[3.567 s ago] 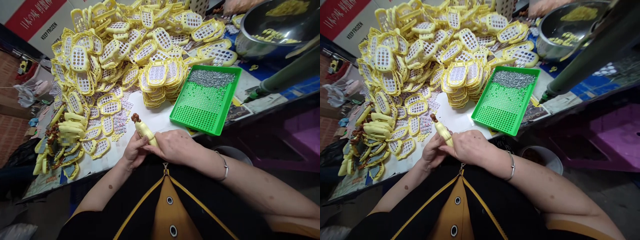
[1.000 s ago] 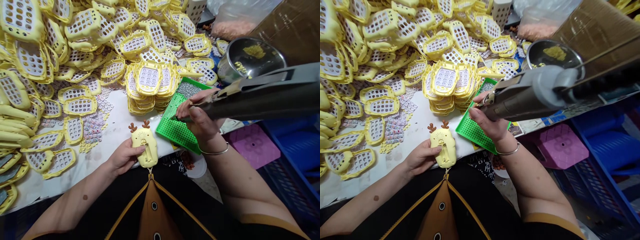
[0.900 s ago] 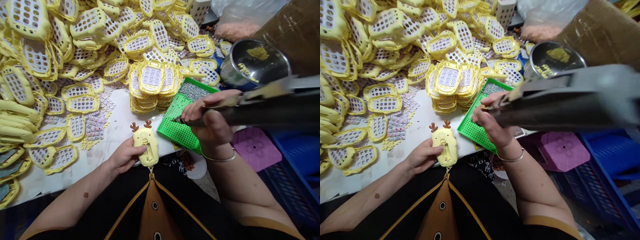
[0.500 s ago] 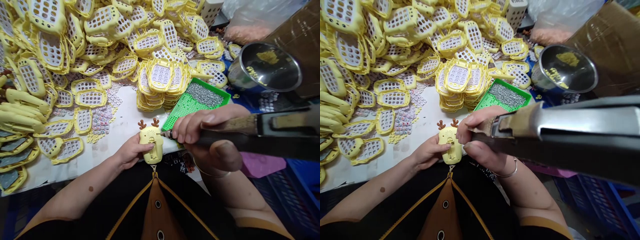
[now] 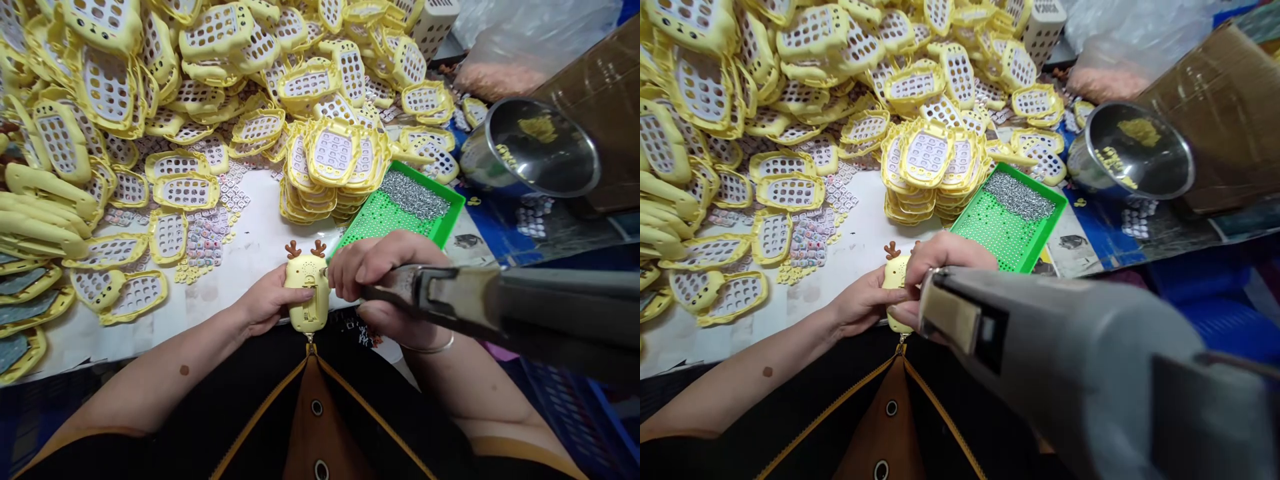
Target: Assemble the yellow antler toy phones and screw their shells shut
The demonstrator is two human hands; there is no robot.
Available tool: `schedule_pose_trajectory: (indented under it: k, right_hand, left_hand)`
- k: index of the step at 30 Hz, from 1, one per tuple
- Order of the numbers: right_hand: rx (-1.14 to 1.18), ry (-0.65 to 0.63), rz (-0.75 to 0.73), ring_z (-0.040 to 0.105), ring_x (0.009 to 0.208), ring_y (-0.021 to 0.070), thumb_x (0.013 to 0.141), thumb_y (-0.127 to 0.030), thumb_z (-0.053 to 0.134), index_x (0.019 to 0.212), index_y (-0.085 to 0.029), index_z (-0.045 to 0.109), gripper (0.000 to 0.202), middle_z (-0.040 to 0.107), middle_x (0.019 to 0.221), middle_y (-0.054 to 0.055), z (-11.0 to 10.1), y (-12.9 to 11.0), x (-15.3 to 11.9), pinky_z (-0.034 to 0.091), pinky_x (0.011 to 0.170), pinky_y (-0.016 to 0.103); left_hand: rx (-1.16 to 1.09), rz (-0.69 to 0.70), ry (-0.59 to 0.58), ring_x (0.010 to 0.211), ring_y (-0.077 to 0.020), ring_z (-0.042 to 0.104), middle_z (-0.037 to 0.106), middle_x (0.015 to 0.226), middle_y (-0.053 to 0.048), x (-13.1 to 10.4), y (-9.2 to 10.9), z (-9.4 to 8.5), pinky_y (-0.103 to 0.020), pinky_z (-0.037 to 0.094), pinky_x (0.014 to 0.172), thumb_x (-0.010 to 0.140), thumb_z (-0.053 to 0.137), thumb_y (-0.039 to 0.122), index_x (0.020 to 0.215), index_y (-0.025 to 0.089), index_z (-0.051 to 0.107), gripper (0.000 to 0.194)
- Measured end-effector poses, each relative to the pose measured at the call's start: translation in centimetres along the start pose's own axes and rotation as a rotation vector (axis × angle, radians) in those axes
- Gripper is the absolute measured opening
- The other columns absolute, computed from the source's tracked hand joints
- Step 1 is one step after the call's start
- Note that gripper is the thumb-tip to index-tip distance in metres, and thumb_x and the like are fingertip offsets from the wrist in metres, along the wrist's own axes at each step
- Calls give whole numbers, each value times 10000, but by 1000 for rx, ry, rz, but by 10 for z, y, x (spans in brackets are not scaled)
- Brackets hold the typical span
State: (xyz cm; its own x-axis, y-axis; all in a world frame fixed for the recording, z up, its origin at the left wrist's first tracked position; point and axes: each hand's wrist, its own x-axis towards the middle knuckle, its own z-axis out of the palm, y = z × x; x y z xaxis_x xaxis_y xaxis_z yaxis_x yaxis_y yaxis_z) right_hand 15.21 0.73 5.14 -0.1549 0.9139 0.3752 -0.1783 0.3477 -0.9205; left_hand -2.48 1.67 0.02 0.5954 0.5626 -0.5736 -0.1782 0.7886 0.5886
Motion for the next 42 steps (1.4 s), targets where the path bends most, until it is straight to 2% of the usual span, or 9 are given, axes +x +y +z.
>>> schedule_pose_trajectory:
  k: [3,7,10,15,18,21,27,38,42]
  right_hand:
    - [53,-77,-50,527,492,132,727,-290,725,781,-260,561,175,583,590,-42,0,2,0,483,495,315]
    - [84,-42,-82,513,470,127,719,-276,724,782,-253,556,181,567,570,-43,3,8,0,487,488,312]
    - [138,9,-134,514,473,127,747,-264,688,808,-244,567,137,553,571,-41,6,8,-3,489,495,317]
    - [80,12,-214,541,479,127,791,-342,659,898,-254,626,143,550,566,-41,-5,-12,-3,491,480,305]
    - [14,124,-288,535,446,133,792,-349,669,889,-268,656,127,524,528,-49,-25,-18,8,498,470,315]
    - [-57,303,-352,504,412,115,753,-347,706,819,-277,655,109,509,509,-62,-46,-4,21,470,430,288]
    - [-120,408,-287,453,366,112,725,-426,716,788,-283,583,205,478,476,-85,-62,30,27,411,380,274]
    - [-122,347,-273,496,394,104,755,-394,709,821,-262,589,190,519,500,-89,-63,43,27,442,410,270]
    - [-158,405,-247,486,387,112,727,-456,714,779,-281,567,235,496,482,-91,-61,38,26,442,404,274]
  left_hand:
    - [9,-2,-9,848,-192,619,673,1001,-78,0,1,0,-301,452,762,614,799,180,1092,161,597,519]
    - [43,-14,-20,833,-193,615,666,994,-88,-1,2,1,-302,453,742,620,789,176,1090,147,591,512]
    - [33,-2,22,829,-180,616,665,1011,-83,-1,2,3,-301,457,763,624,784,173,1111,152,583,528]
    - [-15,-22,56,858,-208,637,683,1014,-99,0,2,3,-353,483,812,647,772,178,1148,151,566,542]
    - [-30,-47,70,851,-222,656,699,976,-103,1,3,1,-379,502,818,665,767,185,1143,150,566,520]
    - [-27,-61,65,847,-222,667,709,955,-102,0,5,-1,-371,515,805,670,772,189,1117,149,577,490]
    - [-20,-79,32,820,-234,682,714,961,-112,0,7,-2,-374,532,768,666,781,200,1081,149,580,464]
    - [-5,-104,49,792,-199,671,707,944,-83,2,7,-2,-336,526,747,654,792,205,1083,162,581,481]
    - [20,-96,54,813,-221,671,704,972,-97,1,7,0,-368,530,749,653,795,233,1098,165,570,502]
